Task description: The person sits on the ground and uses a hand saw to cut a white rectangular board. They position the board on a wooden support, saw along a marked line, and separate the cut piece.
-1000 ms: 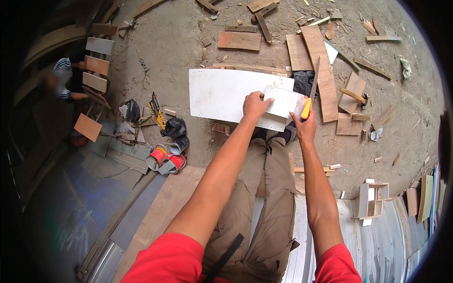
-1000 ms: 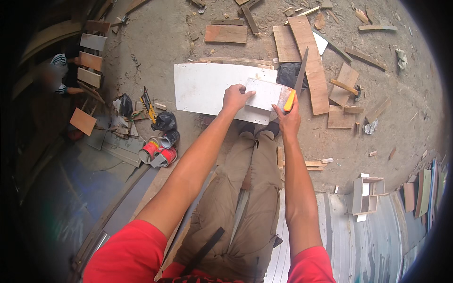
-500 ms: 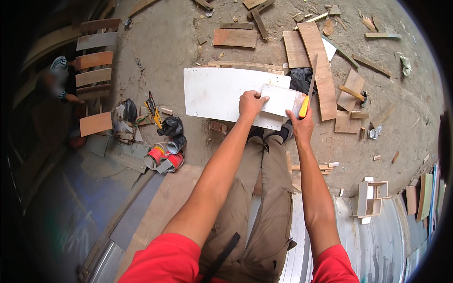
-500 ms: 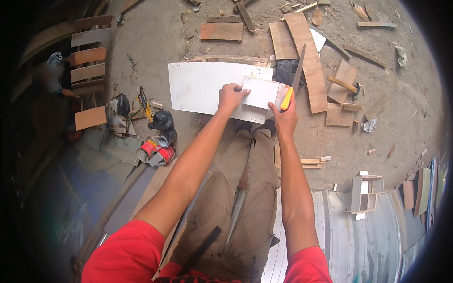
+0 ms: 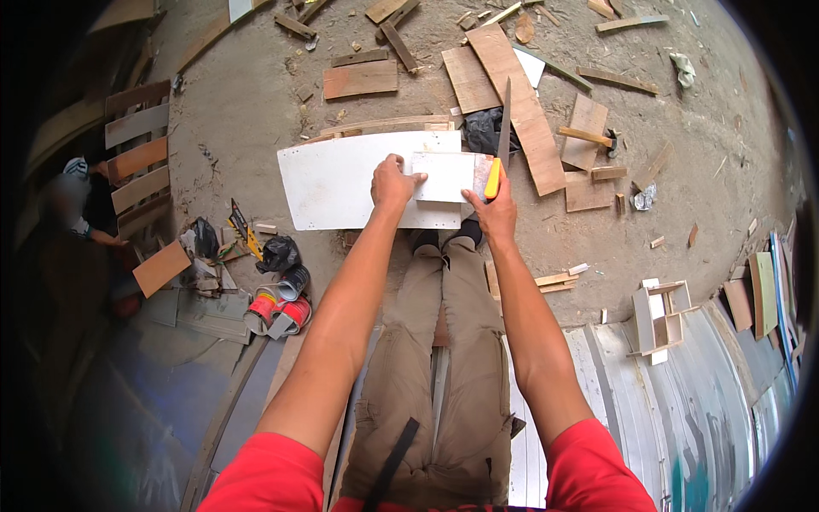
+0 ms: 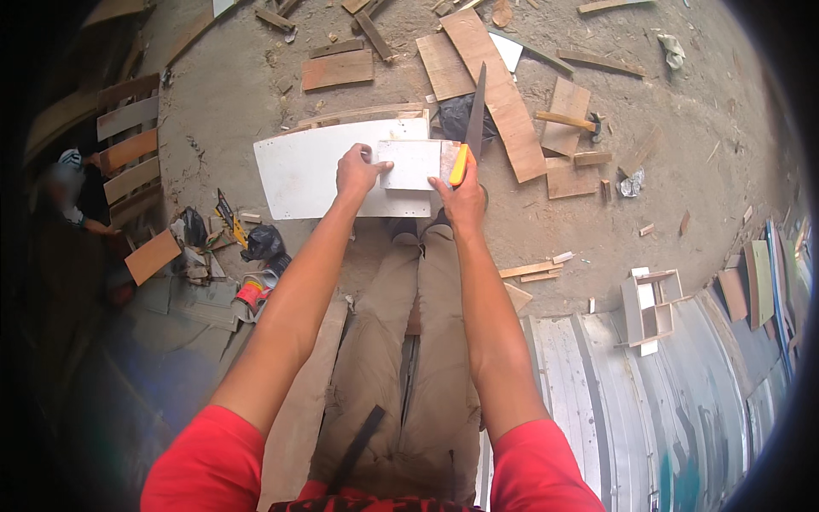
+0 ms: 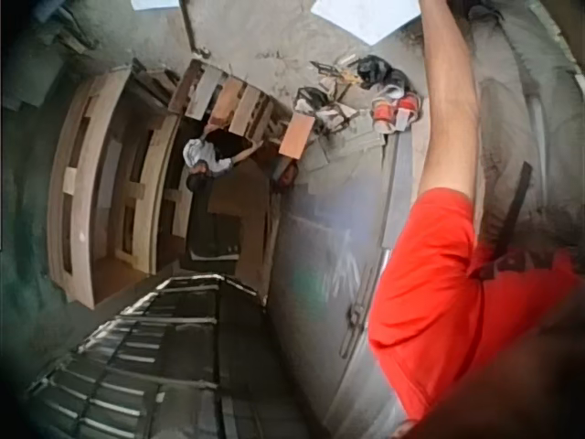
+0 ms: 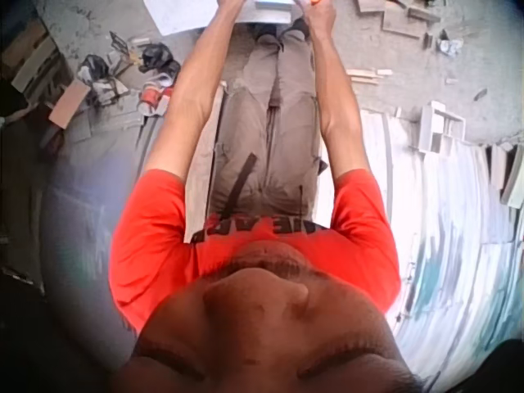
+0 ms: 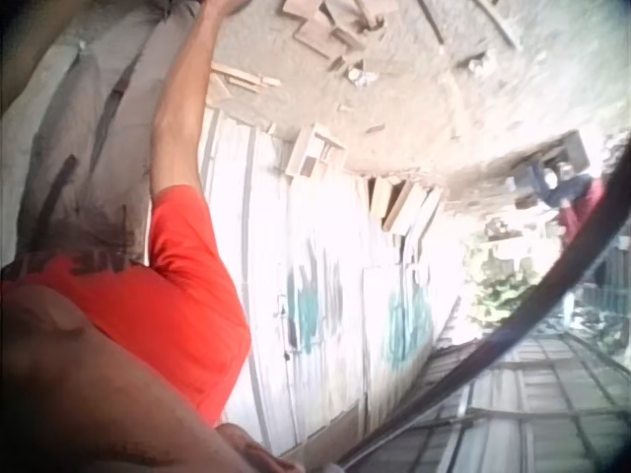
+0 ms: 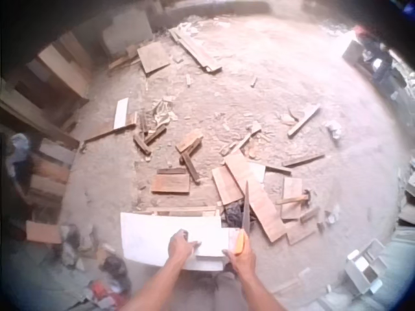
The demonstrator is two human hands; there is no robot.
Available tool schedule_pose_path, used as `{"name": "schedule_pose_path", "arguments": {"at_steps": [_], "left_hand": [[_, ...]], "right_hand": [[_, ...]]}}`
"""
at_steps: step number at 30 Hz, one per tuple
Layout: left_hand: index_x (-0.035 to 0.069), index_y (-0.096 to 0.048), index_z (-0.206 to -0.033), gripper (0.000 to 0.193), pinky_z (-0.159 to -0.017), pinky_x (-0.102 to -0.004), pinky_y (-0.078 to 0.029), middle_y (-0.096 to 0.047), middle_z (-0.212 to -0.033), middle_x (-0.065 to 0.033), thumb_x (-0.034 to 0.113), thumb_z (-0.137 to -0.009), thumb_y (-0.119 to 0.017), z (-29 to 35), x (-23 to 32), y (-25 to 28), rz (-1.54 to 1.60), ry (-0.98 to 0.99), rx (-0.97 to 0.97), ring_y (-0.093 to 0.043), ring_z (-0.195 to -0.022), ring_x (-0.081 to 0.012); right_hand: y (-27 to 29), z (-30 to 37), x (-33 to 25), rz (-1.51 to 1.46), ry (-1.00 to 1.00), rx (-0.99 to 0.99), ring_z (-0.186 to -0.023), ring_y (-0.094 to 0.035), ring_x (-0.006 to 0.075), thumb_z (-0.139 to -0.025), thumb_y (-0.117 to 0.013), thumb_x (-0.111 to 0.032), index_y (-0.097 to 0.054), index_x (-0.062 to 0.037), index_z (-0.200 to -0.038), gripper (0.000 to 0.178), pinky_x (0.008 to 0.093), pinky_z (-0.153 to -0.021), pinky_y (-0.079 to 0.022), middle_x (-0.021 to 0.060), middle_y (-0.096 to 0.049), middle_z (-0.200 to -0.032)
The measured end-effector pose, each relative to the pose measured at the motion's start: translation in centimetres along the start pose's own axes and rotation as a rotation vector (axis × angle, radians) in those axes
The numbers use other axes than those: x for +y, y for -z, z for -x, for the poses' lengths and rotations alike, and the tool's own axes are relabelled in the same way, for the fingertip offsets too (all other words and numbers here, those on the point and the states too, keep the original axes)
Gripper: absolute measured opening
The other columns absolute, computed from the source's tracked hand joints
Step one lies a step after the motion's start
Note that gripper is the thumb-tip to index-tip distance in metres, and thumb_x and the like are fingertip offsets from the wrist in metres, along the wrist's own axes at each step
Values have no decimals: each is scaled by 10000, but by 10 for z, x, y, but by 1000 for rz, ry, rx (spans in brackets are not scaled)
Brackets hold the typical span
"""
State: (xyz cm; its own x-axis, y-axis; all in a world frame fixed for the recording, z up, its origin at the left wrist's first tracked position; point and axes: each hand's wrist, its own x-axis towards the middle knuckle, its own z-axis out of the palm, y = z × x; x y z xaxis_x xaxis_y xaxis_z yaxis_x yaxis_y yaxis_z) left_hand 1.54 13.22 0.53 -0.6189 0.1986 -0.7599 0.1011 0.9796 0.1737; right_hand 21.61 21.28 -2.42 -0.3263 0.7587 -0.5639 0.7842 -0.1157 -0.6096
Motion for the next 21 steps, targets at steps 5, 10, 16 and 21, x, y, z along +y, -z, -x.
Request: {"name": "schedule_pose_path", "arguments": {"at_steps": [5, 10, 16, 21], "left_hand": [[115, -340, -1506, 771, -1201, -528, -168, -316, -1562, -124, 267, -855, -725, -2, 8, -26, -113, -567, 360, -271, -1467, -277], [129, -444, -1462, 586, -1216, -505, -135, -394, -1539, -101, 400, -949, -531, -24, 34, -64, -201, -744, 503, -292, -1467, -265], [146, -589, -1349, 493, -1165, -471, -242, -570, -1412, -48, 300, -884, -545, -36, 33, -81, -279, -748, 588, -477, -1349, -219], [158, -589, -1343, 496, -1168, -454, -243, -582, -1387, -28, 291, -867, -548, -32, 26, -85, -288, -706, 552, -491, -1331, -208]], "right_hand": [[-2, -3, 5, -13, 51, 40, -1007, -690, 367, -719, -886, -319, -473, -67, -1347, 793, 436, -836, -542, 198, -698, -1111], [0, -3, 5, -39, 74, 26, -1041, -655, 408, -730, -865, -344, -447, -85, -1352, 793, 471, -855, -522, 210, -669, -1157], [17, 14, 13, -44, 46, -48, -1007, -664, 412, -819, -803, -329, -512, -55, -1309, 633, 471, -815, -527, 216, -682, -1099], [71, 44, -26, -285, -174, -68, -837, -695, 304, -932, -705, -288, -587, 11, -1231, 439, 395, -756, -533, 193, -690, -948]]}}
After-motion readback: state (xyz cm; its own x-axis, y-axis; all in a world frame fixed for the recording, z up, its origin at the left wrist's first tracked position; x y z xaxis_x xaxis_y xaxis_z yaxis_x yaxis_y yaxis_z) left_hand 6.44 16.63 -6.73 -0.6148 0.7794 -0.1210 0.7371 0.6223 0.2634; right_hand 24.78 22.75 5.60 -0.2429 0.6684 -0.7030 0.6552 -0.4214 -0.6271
